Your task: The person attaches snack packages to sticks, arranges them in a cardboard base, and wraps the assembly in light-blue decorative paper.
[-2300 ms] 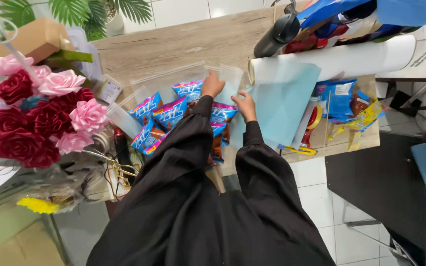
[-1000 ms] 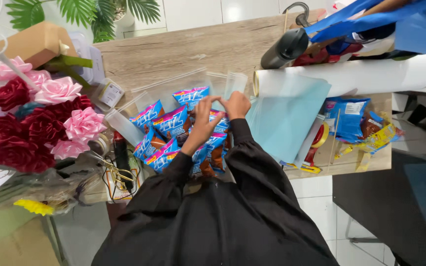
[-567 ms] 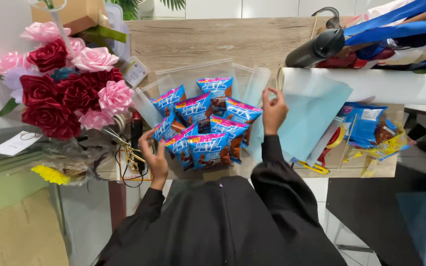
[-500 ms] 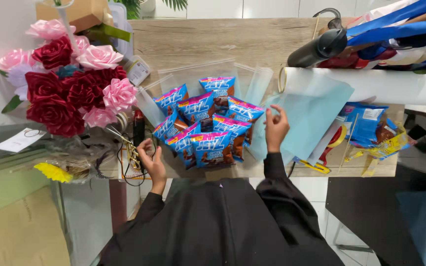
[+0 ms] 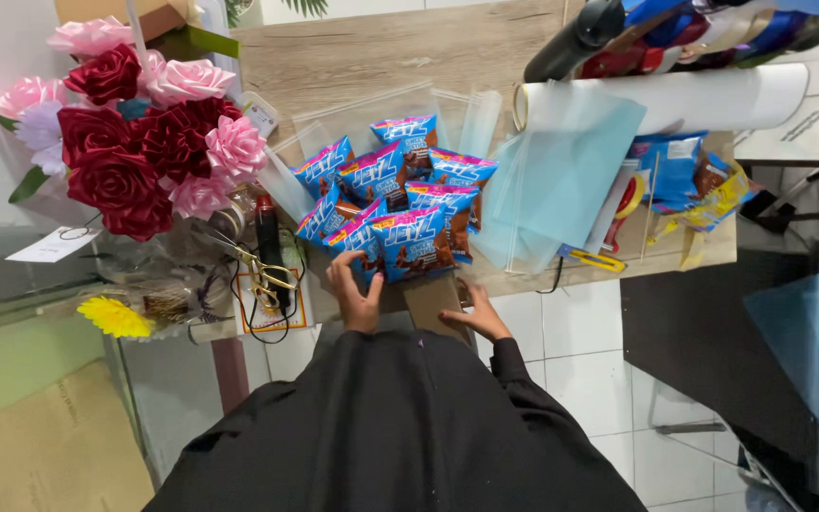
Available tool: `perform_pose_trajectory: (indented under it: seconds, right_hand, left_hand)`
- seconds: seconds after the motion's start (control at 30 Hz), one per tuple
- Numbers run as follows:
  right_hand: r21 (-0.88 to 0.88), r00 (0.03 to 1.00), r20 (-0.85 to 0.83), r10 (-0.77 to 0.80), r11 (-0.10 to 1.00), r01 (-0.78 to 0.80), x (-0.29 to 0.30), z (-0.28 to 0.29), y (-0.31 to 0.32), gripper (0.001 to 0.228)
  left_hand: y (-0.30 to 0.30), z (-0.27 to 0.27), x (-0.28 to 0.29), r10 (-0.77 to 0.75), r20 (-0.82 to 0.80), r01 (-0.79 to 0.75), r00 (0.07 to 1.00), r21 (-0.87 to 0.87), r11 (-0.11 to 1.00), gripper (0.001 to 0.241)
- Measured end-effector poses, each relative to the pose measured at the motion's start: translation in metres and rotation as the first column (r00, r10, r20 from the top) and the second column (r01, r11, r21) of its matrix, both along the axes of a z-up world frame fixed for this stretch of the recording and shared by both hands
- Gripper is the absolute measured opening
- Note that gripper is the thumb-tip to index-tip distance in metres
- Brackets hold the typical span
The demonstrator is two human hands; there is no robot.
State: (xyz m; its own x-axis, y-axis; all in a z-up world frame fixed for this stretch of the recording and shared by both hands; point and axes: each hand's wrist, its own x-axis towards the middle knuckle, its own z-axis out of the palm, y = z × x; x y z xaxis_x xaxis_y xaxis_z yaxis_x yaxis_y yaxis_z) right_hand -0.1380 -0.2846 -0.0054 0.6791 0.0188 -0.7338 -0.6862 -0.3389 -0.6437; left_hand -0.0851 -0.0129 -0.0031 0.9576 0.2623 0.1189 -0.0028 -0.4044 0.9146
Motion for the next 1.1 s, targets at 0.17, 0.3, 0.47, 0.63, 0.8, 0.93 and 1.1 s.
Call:
perform_pose_trajectory:
  seconds: [0.17,0.3,0.47,0.63,0.8,0.93,1.1]
  right_hand:
    - [0.063,0.997,0.038,0.074,0.995,-0.076,0.005,0.010,0.018,0.109]
    - [0.025,0.987,0.119,0.106,0.994,-0.110,-0.003,0.021,0.035,0.114]
    - [0.015,0.981,0.174,-0.084,0.996,0.083,-0.015,0.020,-0.006,0.089]
    - [-0.046,0.638,0.544,-0.545,0.740,0.671,-0.004,0.004,-0.115,0.020]
    - [-0.287,0.525,0.653,-0.545,0.463,0.838,0.028,-0.004,-0.212,0.020]
    - [-0.392,0.734,0.599,-0.321,0.682,0.618,0.059,-0.011,-0.243,0.030]
    - [-0.428,0.831,0.464,-0.307,0.744,0.514,0.055,-0.018,-0.259,0.036]
  left_hand:
    - [-0.035,0.031,0.018,-0.409,0.168,0.417,0.897,-0.017,0.909,0.038]
    - [-0.065,0.055,0.054,-0.532,0.119,0.539,0.838,-0.028,0.842,0.045]
    - [-0.101,0.077,0.094,-0.568,0.006,0.544,0.823,0.277,0.792,0.045]
    - [-0.139,0.087,0.149,-0.583,-0.138,0.589,0.801,0.355,0.726,0.033]
    - [-0.172,0.073,0.195,-0.473,-0.260,0.534,0.842,0.528,0.660,0.043]
    - [-0.199,0.053,0.227,-0.333,-0.367,0.494,0.869,0.595,0.634,0.060]
    - [-0.205,0.038,0.233,-0.268,-0.558,0.606,0.785,0.600,0.522,0.096]
